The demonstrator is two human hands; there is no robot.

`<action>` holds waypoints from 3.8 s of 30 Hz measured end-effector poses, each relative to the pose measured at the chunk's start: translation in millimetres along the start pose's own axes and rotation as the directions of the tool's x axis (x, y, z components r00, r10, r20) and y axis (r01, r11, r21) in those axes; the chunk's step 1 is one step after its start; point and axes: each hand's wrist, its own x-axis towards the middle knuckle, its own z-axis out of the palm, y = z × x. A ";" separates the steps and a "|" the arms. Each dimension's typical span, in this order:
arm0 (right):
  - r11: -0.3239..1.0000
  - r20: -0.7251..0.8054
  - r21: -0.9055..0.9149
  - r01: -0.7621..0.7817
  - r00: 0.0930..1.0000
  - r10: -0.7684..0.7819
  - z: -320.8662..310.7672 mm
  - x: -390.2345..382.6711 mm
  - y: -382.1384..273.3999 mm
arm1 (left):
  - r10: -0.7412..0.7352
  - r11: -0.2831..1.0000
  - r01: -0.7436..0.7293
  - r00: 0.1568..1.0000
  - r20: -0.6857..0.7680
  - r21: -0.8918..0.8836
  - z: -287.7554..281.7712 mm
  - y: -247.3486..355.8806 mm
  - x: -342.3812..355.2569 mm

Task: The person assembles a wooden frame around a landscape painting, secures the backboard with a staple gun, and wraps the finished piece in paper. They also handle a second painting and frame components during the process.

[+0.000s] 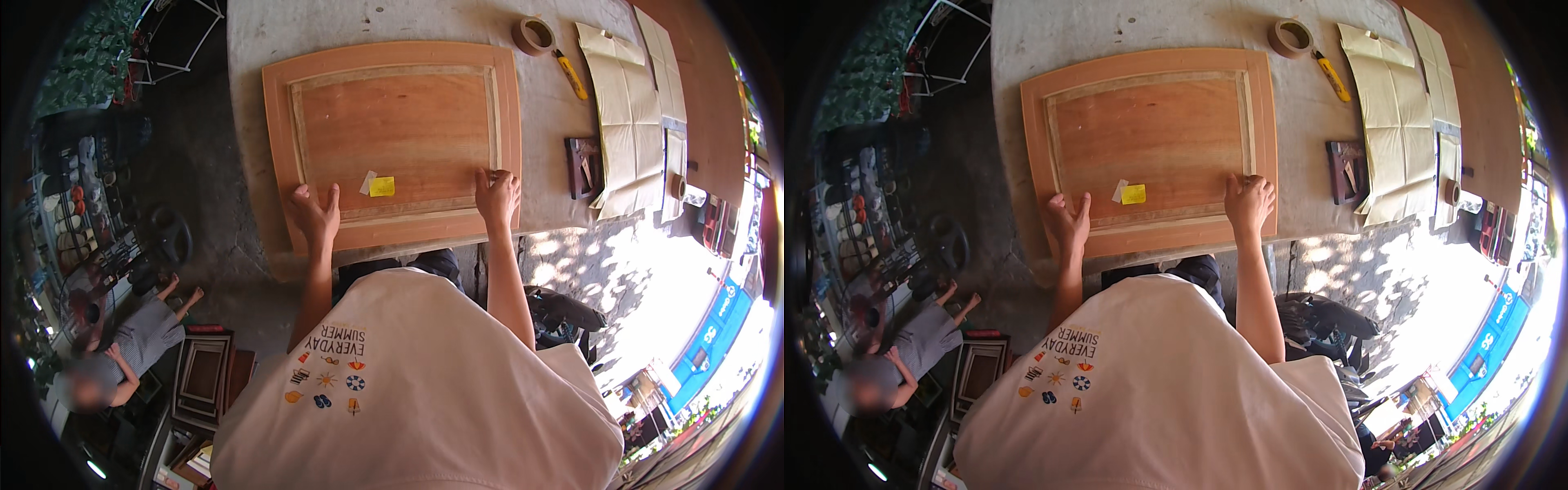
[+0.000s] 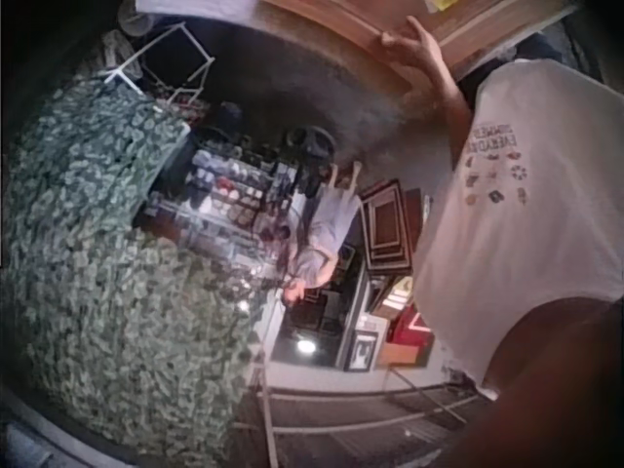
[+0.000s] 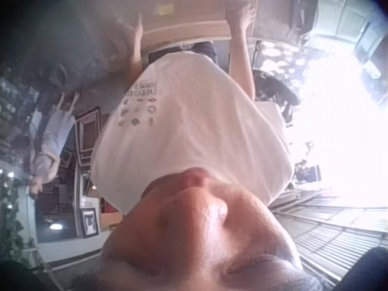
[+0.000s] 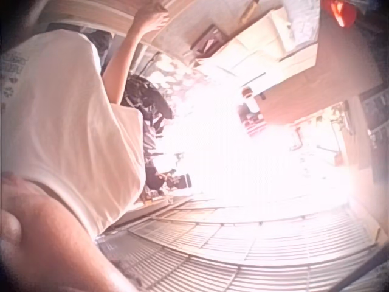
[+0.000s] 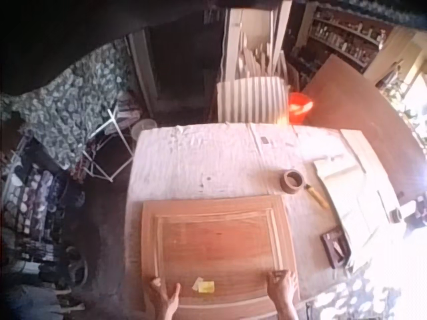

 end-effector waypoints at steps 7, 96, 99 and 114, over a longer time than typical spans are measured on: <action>0.992 0.128 0.081 -0.099 0.988 0.088 13.4 12.0 4.1 | -0.252 0.915 0.290 0.954 0.164 -0.281 -18.2 19.0 10.3; 0.841 -0.079 -0.239 0.486 0.853 -0.516 7.4 152.7 -53.0 | 0.074 0.912 0.012 0.979 0.192 -0.409 16.2 7.2 200.9; 0.783 -0.140 -0.169 0.599 0.771 -0.621 8.3 161.4 -43.6 | 0.151 0.980 -0.146 0.988 0.025 -0.133 11.6 -20.3 211.2; 0.984 0.090 -0.171 0.040 0.996 -0.025 -43.9 111.5 34.5 | -0.050 0.960 0.051 0.999 0.008 -0.276 14.8 -8.0 85.4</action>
